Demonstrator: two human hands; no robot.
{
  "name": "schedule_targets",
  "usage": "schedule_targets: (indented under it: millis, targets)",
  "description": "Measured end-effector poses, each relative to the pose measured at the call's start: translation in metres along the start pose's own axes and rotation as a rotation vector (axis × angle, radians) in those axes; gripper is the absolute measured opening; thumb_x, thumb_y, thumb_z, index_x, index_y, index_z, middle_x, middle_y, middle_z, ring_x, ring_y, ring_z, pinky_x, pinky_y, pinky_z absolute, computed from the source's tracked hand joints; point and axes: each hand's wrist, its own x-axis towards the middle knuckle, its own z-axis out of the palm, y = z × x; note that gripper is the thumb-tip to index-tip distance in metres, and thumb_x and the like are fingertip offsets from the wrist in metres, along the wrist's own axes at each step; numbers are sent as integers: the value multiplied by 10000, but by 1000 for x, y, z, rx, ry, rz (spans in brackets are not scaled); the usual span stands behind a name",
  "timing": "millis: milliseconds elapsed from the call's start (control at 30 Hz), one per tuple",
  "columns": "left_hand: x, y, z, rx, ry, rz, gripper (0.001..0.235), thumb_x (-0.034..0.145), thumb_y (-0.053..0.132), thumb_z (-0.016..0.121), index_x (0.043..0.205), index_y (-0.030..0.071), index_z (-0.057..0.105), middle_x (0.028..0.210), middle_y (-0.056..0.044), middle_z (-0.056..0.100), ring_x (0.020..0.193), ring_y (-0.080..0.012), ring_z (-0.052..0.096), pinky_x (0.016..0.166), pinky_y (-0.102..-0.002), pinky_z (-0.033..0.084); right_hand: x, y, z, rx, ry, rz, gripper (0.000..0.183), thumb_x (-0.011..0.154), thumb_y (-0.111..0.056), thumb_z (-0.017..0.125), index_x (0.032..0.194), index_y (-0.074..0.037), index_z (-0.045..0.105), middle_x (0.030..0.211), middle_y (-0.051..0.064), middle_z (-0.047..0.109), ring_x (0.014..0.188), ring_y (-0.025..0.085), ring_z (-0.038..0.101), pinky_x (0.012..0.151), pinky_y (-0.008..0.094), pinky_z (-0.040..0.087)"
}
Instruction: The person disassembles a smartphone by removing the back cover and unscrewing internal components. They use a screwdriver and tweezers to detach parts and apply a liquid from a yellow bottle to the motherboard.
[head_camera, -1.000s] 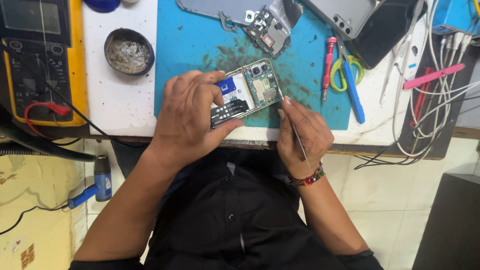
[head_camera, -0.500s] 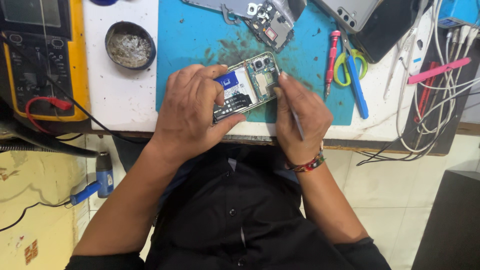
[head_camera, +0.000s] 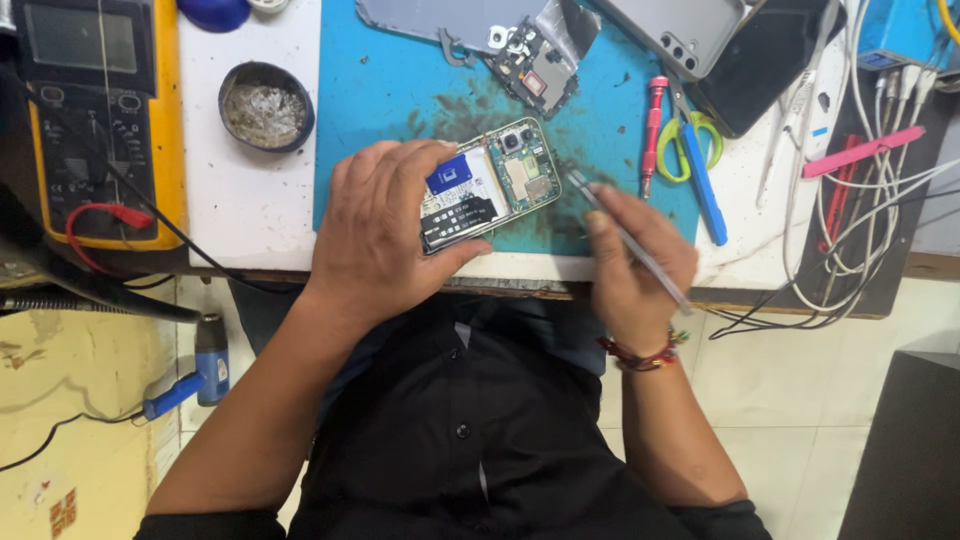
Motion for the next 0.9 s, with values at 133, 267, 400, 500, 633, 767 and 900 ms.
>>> schedule_targets:
  millis: [133, 267, 400, 500, 633, 767, 900]
  targets:
    - [-2, 1, 4, 52, 21, 15, 847, 788, 460, 910, 1393, 31, 501, 1342, -143, 613, 1268, -348, 525, 1066, -472, 379, -2, -8, 11, -200, 4, -184, 179, 1011, 2, 734, 1190, -3, 728, 1112, 170, 758, 965, 253, 749, 877, 309, 569]
    - [-5, -1, 4, 44, 11, -4, 853, 791, 458, 909, 1401, 26, 499, 1335, -145, 613, 1262, -340, 529, 1071, -469, 383, 0, -11, 16, -238, 14, -228, 185, 1000, 18, 741, 1182, -12, 730, 1090, 165, 759, 933, 266, 748, 845, 316, 570]
    - [-2, -1, 4, 44, 15, 1, 856, 791, 459, 910, 1401, 26, 495, 1332, -144, 615, 1260, -335, 529, 1067, -468, 387, 3, -14, 16, -277, 10, -280, 188, 989, 17, 753, 1173, -15, 724, 1100, 164, 756, 943, 273, 749, 840, 324, 569]
    - [-2, 0, 4, 34, 19, 6, 847, 787, 444, 917, 1393, 24, 499, 1322, -144, 616, 1240, -332, 528, 1046, -467, 387, 3, -16, 16, -308, 5, -287, 186, 986, 17, 758, 1165, -21, 724, 1091, 156, 757, 933, 275, 744, 832, 327, 566]
    - [-4, -2, 4, 11, 21, 27, 718, 799, 395, 925, 1285, 56, 519, 1339, -115, 623, 1253, -316, 536, 1060, -464, 384, 7, -18, 20, -396, -16, -322, 200, 984, 29, 756, 1171, -28, 718, 1108, 142, 756, 946, 290, 731, 842, 353, 559]
    - [-4, -2, 2, -10, 14, 24, 622, 803, 366, 930, 1162, 78, 511, 1354, -119, 626, 1243, -318, 540, 1050, -461, 381, 14, -22, 26, -453, -51, -338, 239, 982, 29, 773, 1208, -24, 717, 1138, 141, 754, 948, 300, 712, 842, 367, 543]
    - [-1, 1, 2, -7, 31, 17, 602, 797, 362, 927, 1117, 80, 502, 1351, -133, 626, 1240, -322, 541, 1040, -464, 381, 12, -33, 21, -448, -38, -365, 235, 967, 45, 753, 1185, -29, 706, 1104, 129, 742, 964, 295, 721, 855, 364, 557]
